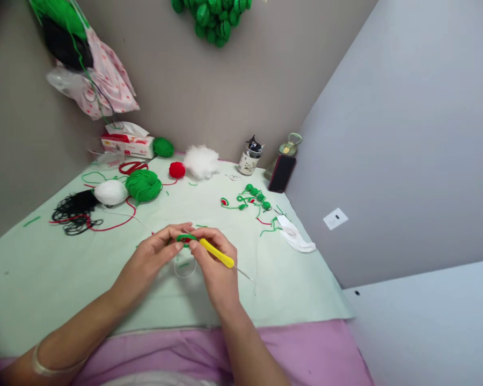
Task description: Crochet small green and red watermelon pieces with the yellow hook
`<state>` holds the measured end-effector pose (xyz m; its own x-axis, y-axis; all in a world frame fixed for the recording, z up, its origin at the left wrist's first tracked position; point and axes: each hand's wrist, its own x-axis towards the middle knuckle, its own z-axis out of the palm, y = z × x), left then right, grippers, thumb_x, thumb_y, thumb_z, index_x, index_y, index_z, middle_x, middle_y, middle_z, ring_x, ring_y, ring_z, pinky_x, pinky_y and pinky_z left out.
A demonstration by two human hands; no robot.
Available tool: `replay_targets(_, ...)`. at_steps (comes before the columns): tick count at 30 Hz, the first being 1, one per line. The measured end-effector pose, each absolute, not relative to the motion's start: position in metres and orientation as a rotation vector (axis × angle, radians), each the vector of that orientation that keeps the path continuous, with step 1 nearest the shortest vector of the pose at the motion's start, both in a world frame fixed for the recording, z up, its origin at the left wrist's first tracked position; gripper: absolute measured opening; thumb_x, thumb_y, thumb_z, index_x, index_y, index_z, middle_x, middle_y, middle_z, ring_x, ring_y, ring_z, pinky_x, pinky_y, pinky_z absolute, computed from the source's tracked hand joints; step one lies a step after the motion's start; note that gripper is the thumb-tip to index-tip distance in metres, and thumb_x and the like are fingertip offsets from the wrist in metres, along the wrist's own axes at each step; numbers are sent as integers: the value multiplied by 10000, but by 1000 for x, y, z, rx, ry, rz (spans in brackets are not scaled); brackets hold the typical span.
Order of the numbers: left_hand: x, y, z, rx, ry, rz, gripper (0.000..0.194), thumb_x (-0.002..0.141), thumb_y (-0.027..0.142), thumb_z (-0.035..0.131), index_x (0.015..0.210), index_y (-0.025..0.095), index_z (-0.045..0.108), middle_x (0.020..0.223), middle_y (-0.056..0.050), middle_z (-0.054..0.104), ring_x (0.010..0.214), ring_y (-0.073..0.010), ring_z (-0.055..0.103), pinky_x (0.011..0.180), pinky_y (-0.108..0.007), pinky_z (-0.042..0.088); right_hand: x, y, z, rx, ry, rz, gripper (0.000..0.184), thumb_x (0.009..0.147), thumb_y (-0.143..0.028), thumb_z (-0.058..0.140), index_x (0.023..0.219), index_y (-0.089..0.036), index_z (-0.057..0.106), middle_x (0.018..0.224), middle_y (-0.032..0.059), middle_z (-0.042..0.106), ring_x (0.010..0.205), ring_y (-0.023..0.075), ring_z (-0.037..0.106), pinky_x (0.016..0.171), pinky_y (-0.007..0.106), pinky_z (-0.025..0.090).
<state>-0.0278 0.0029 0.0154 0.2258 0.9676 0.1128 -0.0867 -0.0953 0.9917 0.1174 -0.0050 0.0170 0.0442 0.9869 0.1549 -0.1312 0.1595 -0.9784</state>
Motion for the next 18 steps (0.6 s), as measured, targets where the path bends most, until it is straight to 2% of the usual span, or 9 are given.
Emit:
replay_targets(4, -28, 2, 16, 1387, 938, 1172, 54, 865, 247, 587, 874, 205, 619, 1285, -95, 605, 1333, -264, 462, 1105, -415, 336, 113, -7, 18, -995, -1201, 1064, 93, 776, -197, 710, 863, -226, 728, 906, 16, 685, 833, 145, 624, 749, 261, 493)
replay_targets(7, -31, 2, 18, 1384, 882, 1133, 71, 865, 220, 573, 828, 210, 633, 1314, -79, 605, 1359, -273, 438, 1110, -419, 334, 111, -4, 15, -909, -997, 1289, 45, 769, -218, 701, 813, -217, 692, 835, 2, 671, 694, 118, 594, 680, 257, 498)
replay_targets(11, -32, 4, 17, 1217, 839, 1113, 105, 879, 263, 575, 852, 210, 662, 1289, -76, 640, 1327, -271, 479, 1098, -410, 352, 109, 1, 10, -809, -762, 1546, 146, 716, -258, 754, 804, -206, 651, 809, -2, 640, 651, 103, 567, 649, 243, 501)
replay_targets(18, -33, 6, 17, 1192, 855, 1088, 284, 934, 430, 508, 885, 209, 678, 1262, -67, 654, 1236, -255, 547, 1085, -395, 355, 109, 0, 5, -916, -913, 1341, 117, 762, -289, 717, 820, -206, 658, 818, 3, 628, 698, 121, 570, 684, 259, 495)
